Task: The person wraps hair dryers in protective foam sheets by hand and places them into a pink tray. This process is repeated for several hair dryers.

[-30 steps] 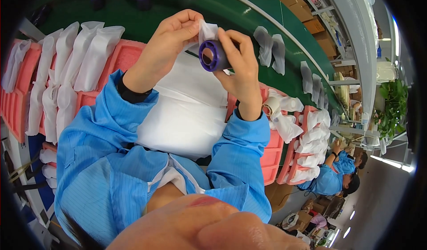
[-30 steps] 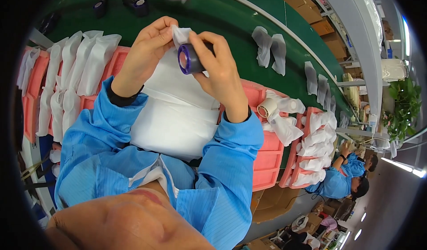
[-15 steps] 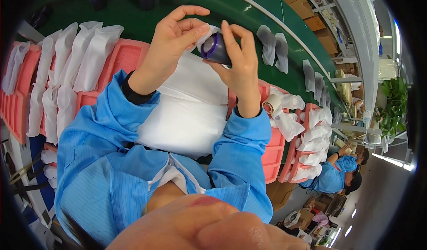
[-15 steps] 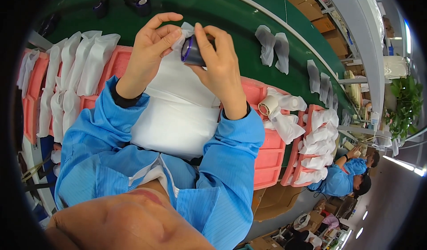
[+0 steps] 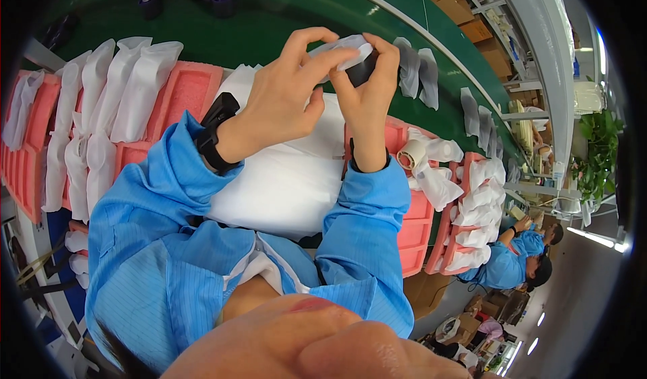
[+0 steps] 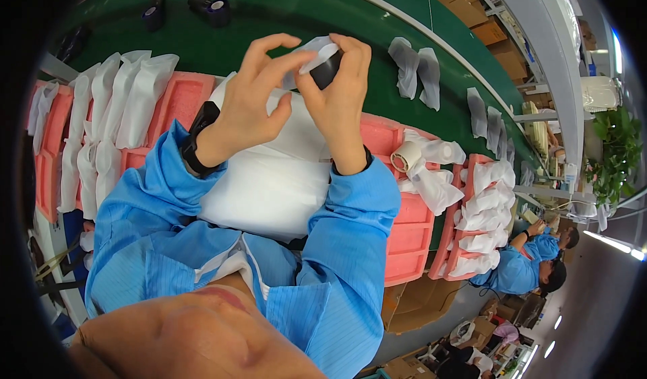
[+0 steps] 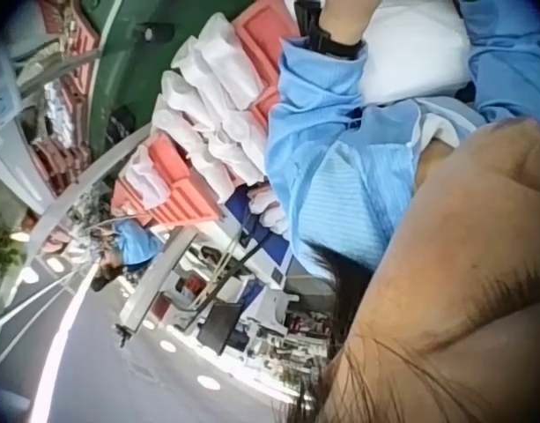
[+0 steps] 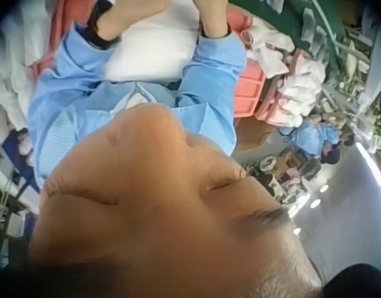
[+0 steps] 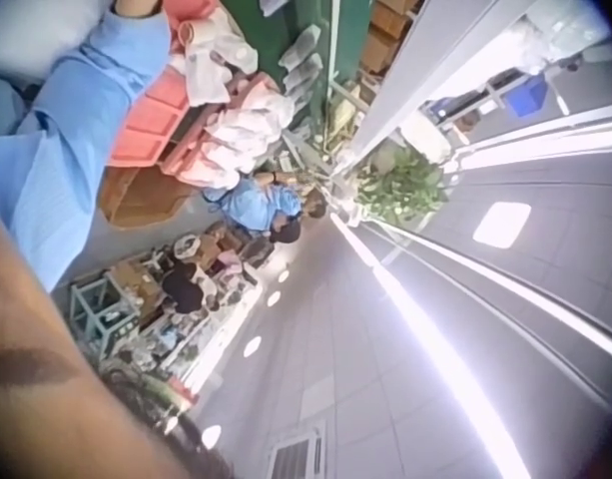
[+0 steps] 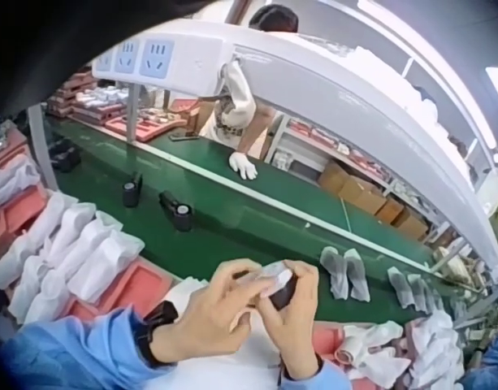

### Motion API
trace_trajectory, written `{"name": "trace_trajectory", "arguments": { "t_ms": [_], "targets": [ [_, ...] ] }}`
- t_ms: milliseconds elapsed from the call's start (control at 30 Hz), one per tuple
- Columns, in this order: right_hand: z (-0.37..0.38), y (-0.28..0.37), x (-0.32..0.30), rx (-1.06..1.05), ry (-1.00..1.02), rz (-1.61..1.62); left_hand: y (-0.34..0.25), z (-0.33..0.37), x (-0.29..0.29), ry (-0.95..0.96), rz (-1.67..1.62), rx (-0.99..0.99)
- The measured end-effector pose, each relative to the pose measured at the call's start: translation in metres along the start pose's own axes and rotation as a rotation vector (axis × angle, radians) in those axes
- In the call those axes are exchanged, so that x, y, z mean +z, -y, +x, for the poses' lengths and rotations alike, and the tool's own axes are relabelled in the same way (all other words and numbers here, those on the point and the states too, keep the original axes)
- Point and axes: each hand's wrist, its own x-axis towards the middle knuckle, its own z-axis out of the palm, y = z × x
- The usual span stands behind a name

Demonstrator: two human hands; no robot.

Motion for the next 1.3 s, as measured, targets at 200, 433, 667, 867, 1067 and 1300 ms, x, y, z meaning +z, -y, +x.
{"name": "trace_trajectory", "arguments": {
  "t_ms": [200, 433, 667, 867, 1067, 1300],
  "targets": [
    [-0.009, 0.030, 0.008, 0.244, 0.040, 0.505, 0.024, 0.009, -0.007, -0.018, 0.105, -0.026],
    [-0.005, 0.008, 0.006, 0.121, 0.321, 0.386, 0.040, 0.027, -0.050, 0.238, -0.798, -0.084],
    [-0.008, 0.001, 0.011, 0.082, 0.256, 0.114, 0.029, 0.022, -0.038, -0.189, -0.537, -0.301],
    [-0.010, 0.011, 0.015, 0.011, 0.139, -0.140, 0.026, 0.015, -0.025, -0.324, -0.140, -0.067],
    [-0.010, 0.016, 0.014, -0.008, 0.116, -0.175, 0.019, 0.013, -0.026, -0.416, 0.068, 0.084],
    [-0.014, 0.014, 0.016, 0.033, 0.105, -0.107, 0.019, 0.014, -0.028, -0.323, 0.204, 0.114]
  ]
}}
